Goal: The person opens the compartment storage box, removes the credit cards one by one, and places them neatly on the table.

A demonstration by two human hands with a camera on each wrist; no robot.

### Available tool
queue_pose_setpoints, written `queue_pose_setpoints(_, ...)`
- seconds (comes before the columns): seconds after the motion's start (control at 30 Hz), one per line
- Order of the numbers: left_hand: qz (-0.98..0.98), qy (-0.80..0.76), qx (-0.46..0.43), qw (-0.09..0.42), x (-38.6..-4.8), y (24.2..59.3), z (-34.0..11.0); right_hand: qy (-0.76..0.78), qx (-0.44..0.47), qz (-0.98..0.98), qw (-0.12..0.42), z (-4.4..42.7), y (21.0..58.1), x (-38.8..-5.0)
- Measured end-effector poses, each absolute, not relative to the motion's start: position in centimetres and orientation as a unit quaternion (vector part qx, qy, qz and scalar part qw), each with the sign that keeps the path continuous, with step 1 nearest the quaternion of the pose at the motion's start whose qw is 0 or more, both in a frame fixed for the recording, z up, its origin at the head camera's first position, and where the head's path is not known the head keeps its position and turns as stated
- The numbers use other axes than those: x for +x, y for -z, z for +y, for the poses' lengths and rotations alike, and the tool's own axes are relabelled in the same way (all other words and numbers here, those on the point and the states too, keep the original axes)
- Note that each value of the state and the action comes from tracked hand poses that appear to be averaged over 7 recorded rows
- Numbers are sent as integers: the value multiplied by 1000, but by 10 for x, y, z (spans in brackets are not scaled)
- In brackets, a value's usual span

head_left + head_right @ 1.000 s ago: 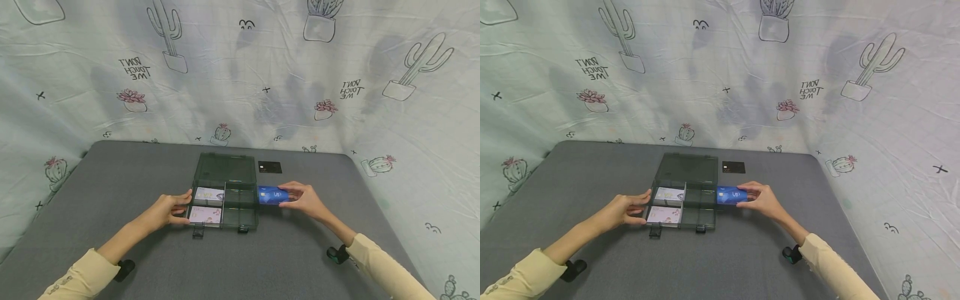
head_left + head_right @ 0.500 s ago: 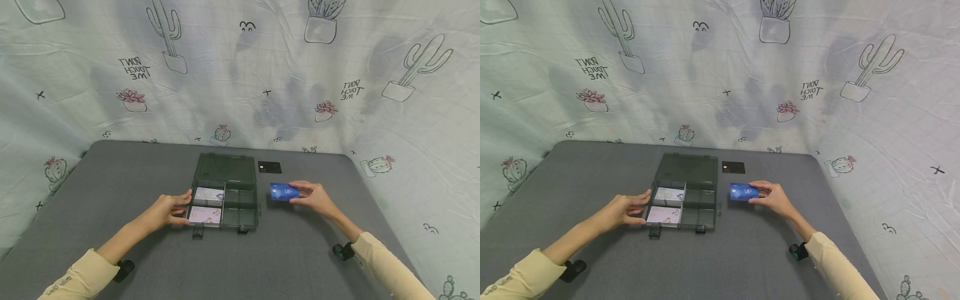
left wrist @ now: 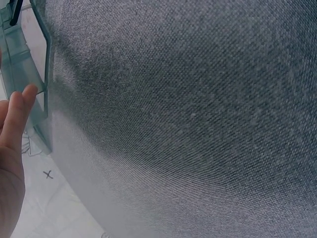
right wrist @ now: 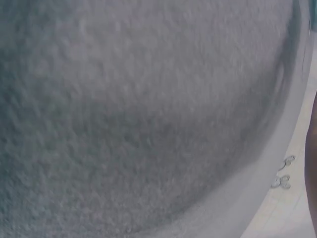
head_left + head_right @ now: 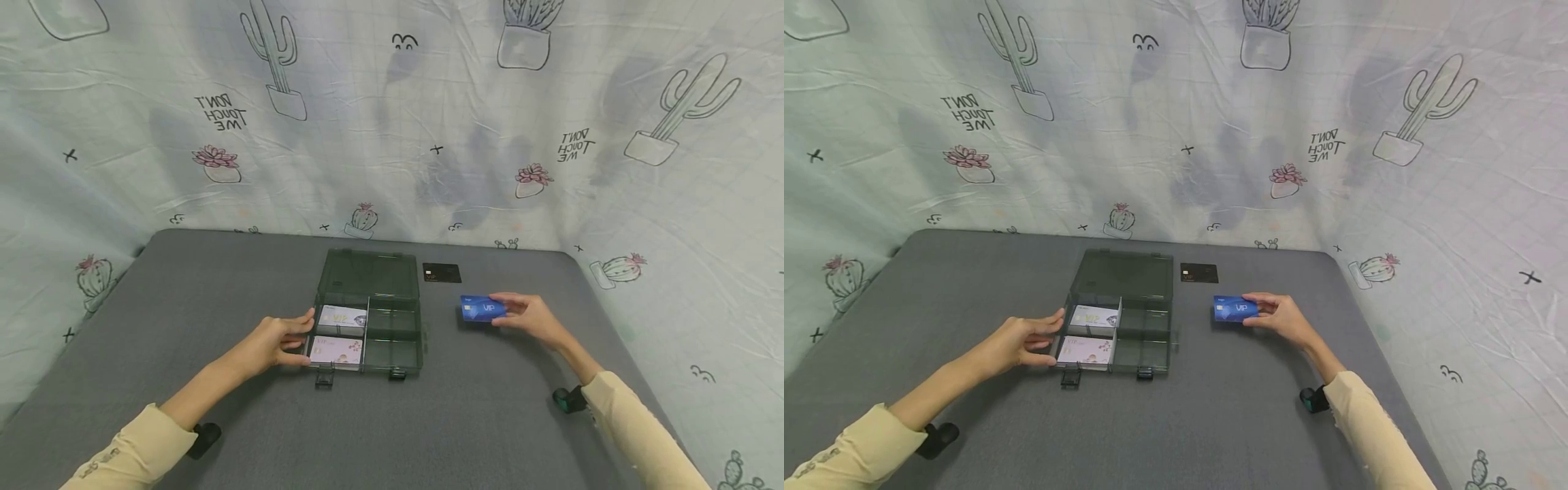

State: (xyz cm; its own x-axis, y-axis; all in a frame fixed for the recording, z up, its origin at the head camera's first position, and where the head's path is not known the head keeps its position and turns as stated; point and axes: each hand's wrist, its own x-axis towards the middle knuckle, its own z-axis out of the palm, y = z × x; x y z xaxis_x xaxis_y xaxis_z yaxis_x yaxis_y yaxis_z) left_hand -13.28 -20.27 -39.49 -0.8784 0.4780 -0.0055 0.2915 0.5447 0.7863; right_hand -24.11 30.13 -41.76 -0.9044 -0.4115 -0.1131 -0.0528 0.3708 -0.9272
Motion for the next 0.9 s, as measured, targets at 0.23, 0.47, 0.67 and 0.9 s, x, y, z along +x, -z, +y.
queue_pose_setpoints(0.23,873,-421,216,116,-133,394,-202,553,-123,802,187,310,419,-247)
queue_pose_setpoints(0.47,874,-420,212,121,-133,393,-201,549,-103,803,209,320,422,-253)
queue_pose_setpoints(0.67,875,-420,205,124,-133,395,-201,538,-91,812,209,327,425,-258)
queue_pose_setpoints(0.9,875,-417,213,119,-134,397,-202,520,-94,824,202,334,423,-261)
